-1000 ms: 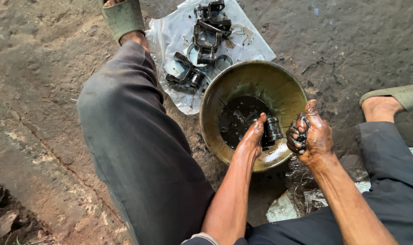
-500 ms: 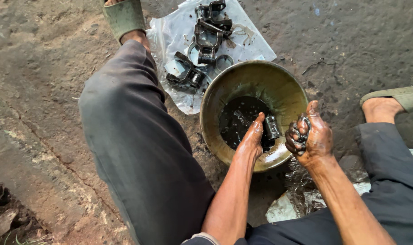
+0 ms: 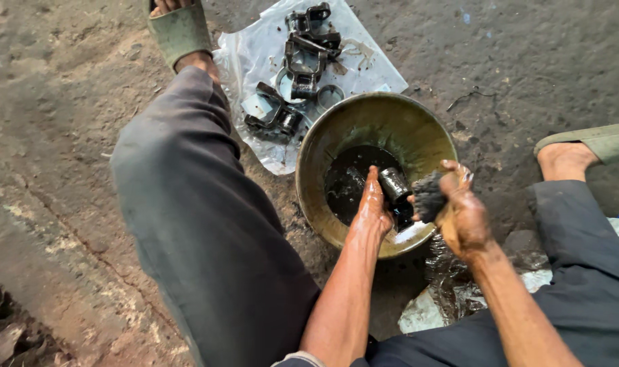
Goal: The person scrubs and cleans greasy metal parts using a yellow-handled brush and a wire tool. They dip the parts into a metal bowl filled with dark liquid, scrub them thoroughly, and place the cleaned items onto a plastic sheet on the ground.
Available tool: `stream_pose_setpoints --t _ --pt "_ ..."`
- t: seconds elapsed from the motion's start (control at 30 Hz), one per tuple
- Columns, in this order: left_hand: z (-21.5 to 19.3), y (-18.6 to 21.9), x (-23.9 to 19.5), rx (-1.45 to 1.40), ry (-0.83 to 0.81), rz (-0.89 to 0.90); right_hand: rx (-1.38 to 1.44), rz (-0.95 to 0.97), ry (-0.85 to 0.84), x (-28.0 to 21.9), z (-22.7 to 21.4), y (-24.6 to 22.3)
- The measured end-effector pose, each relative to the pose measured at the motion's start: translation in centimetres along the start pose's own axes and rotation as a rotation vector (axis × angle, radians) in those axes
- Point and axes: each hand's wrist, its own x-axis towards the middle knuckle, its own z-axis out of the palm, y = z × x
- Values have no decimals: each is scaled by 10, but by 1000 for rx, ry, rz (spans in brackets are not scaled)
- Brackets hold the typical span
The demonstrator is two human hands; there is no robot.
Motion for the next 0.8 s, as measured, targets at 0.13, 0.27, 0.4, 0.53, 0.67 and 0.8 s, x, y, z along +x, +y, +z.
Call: stream_pose_setpoints --t 0.13,0.27,0.4,0.53,0.67,0.8 --pt "16 13 -27 16 11 4 -216 -1 193 3 -8 28" --pt "24 18 -38 69 89 -34 -389 -220 322 3 -5 47" --pt "8 11 -13 -42 -43 -35 -651 -499 365 6 13 60" --pt "-11 9 12 -102 36 -75 -428 -532 147 -1 26 72" --pt "-20 7 22 -153 -118 -104 -959 -653 0 -4 14 58" --pt "-11 7 10 -98 97 -111 -1196 -709 -255 8 -9 38"
